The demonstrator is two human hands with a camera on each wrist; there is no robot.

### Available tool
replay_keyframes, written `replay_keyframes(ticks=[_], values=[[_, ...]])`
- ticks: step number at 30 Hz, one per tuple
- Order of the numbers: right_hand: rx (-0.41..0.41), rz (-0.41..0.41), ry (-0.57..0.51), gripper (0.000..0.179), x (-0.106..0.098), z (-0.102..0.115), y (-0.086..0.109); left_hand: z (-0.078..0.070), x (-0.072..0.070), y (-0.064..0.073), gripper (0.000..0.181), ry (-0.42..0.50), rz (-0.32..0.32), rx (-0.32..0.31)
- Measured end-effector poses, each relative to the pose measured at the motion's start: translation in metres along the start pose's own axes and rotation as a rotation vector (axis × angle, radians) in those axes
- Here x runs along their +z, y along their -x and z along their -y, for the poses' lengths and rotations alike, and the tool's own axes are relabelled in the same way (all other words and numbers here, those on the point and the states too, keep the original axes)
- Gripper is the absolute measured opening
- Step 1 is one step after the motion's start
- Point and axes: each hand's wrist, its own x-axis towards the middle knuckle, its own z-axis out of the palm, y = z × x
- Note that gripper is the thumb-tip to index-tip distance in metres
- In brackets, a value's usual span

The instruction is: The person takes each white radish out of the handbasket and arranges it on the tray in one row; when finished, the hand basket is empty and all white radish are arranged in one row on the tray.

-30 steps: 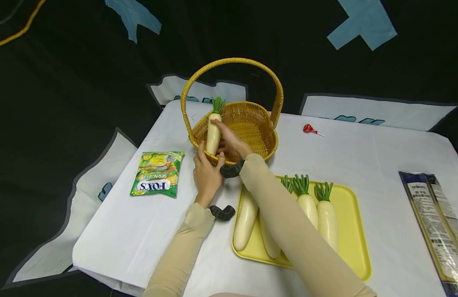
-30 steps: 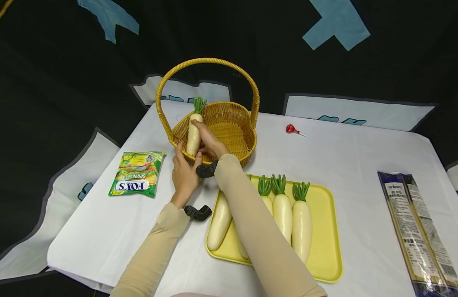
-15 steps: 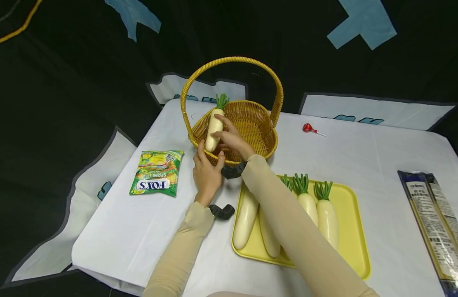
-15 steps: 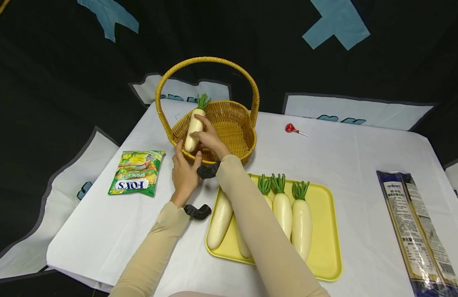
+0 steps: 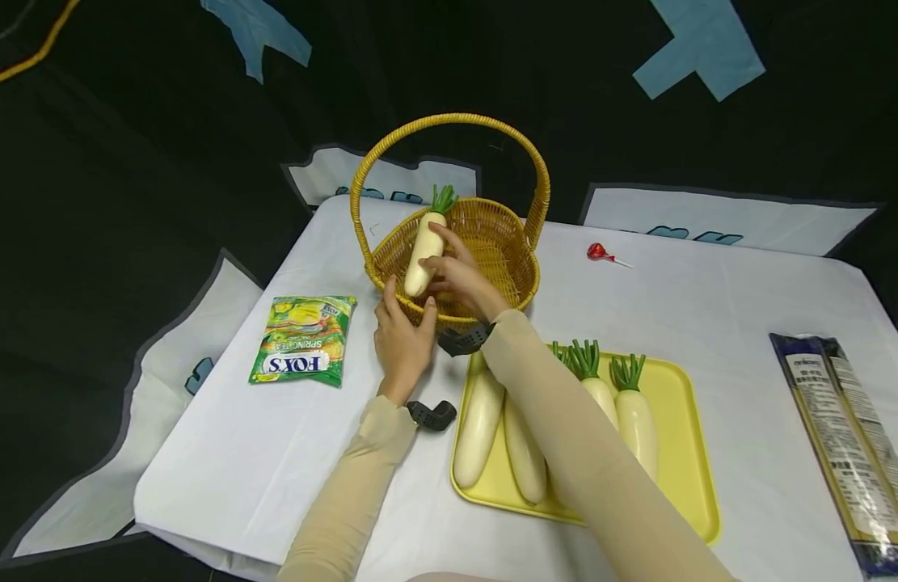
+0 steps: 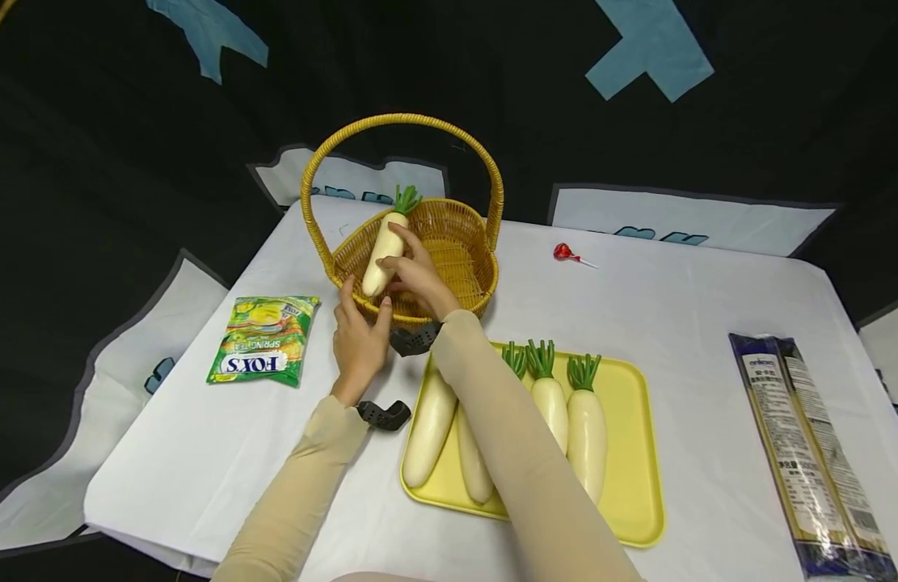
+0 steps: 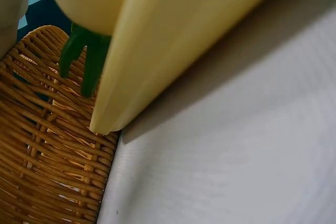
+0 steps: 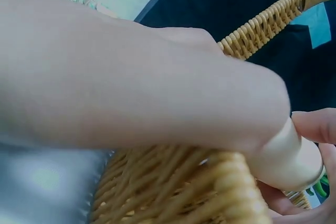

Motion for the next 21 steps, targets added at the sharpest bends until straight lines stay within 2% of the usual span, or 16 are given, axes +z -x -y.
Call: replay_keyframes(ticks=[7,21], values=[[-0.013,0.007,-0.035,0.062,-0.007,0.000,0.008,0.000,-0.001,0.000,0.072,0.004,0.003,-0.001],[-0.015,-0.033,-0.109,0.061,-0.020,0.002,0.018,0.000,0.000,-0.001,0.073,0.009,-0.007,0.009]])
